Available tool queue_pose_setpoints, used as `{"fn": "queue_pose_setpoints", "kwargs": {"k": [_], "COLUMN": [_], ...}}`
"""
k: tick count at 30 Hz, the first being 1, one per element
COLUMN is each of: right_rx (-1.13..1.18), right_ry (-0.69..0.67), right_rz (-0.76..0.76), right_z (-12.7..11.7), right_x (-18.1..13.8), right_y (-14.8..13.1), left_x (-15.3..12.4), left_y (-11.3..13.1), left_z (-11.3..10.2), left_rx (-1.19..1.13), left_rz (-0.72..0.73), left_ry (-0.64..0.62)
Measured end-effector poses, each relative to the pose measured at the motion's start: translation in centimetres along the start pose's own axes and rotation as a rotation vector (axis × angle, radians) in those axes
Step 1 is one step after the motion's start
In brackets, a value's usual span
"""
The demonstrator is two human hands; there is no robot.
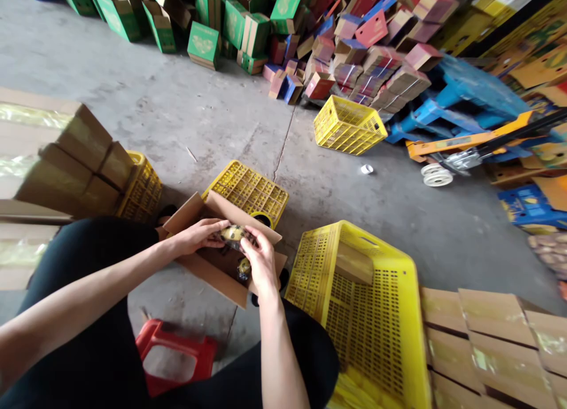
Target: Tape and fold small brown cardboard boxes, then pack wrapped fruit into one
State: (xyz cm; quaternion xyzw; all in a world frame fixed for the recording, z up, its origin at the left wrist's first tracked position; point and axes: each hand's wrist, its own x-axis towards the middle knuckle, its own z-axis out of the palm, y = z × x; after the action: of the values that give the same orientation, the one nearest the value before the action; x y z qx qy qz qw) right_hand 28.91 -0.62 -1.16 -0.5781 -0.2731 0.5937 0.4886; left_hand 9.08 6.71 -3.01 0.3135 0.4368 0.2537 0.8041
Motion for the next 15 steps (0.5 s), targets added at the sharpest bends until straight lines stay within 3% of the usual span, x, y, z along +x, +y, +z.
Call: {"fn": "queue_pose_setpoints", "kwargs": {"k": [8,15], "right_rx": [0.036,0.092], "right_ry": [0.0,0.096], "right_rz": [-0.023,-0.009], "right_z": [0.02,0.06], "right_x": [0.07,0.14], "right_y": [-0.02,-0.04], "left_x": [0.1,0.59], "left_y": [-0.18,-0.51], "left_z": [-0.31,-0.41], "left_rx": [-0.04,-0.015], "left_rz": [0.086,0.146], "left_ry": [0.014,0.045]}}
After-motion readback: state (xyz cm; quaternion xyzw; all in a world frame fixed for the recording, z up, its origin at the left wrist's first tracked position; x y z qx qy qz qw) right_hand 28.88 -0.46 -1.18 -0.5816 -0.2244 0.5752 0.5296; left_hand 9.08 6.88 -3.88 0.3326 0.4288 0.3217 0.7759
